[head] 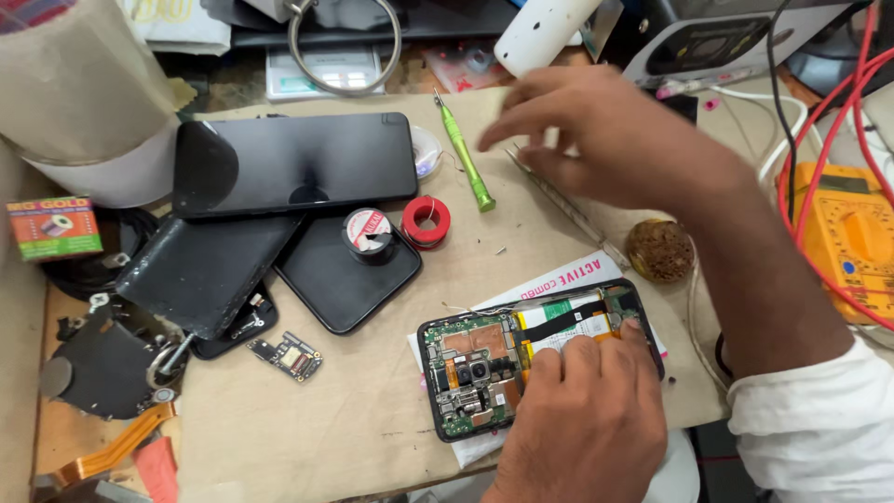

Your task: The person repairs a disassembled smartphone at a cluttered workbench. They use tweezers to work on the exposed motherboard and battery, press and seat internal components and flex cables, briefly handle the phone's back cover, and pick up a green screwdriver near the end.

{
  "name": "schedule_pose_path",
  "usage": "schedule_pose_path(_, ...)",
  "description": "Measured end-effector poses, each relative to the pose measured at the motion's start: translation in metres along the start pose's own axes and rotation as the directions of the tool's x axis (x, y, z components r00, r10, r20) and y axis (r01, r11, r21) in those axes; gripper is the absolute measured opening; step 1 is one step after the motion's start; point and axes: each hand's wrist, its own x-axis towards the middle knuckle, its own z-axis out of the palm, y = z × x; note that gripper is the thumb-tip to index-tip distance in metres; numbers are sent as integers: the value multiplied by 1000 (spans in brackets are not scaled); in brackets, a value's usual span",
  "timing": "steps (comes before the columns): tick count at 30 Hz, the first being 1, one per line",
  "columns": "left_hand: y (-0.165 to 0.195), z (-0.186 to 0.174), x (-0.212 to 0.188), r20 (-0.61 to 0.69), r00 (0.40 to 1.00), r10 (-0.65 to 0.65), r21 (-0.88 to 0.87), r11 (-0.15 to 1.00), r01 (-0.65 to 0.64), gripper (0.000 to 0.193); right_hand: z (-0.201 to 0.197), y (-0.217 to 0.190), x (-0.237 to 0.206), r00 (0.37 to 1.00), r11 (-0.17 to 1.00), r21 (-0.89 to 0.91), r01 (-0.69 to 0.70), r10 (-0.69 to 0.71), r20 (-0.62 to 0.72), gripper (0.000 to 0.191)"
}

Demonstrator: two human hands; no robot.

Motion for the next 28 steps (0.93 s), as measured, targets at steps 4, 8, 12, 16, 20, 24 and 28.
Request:
schedule_pose_path(4,0,8,-1,-46,999,-11,-9,1000,11,36,31,-1,13,996,997,50,-56,52,66,35)
schedule_pose_path(8,-2,8,5,-108,994,-10,15,1000,12,22,26,6,18,997,998,48,-29,25,71,19)
schedule_pose_path(12,-4,3,8,-163,986,-40,-43,998,33,24,7,11,6,990,996,65,59,-50,-134,16)
schedule_pose_path(16,-7,5,11,-167,986,10,43,999,-3,17,-38,27,-38,921,908,203,-367,386,-60,11)
schedule_pose_path(20,-8,9,9,-135,990,38,63,998,-30,18,-44,46,-64,857,829,222,-513,508,87,18)
schedule_pose_path(24,-6,7,13,-113,993,19,55,998,-13,20,-28,51,-58,658,714,-27,-700,659,363,26)
schedule_pose_path(28,-52,4,48,-121,992,30,82,996,-20,15,-18,35,-43,630,692,-85,-717,695,347,34)
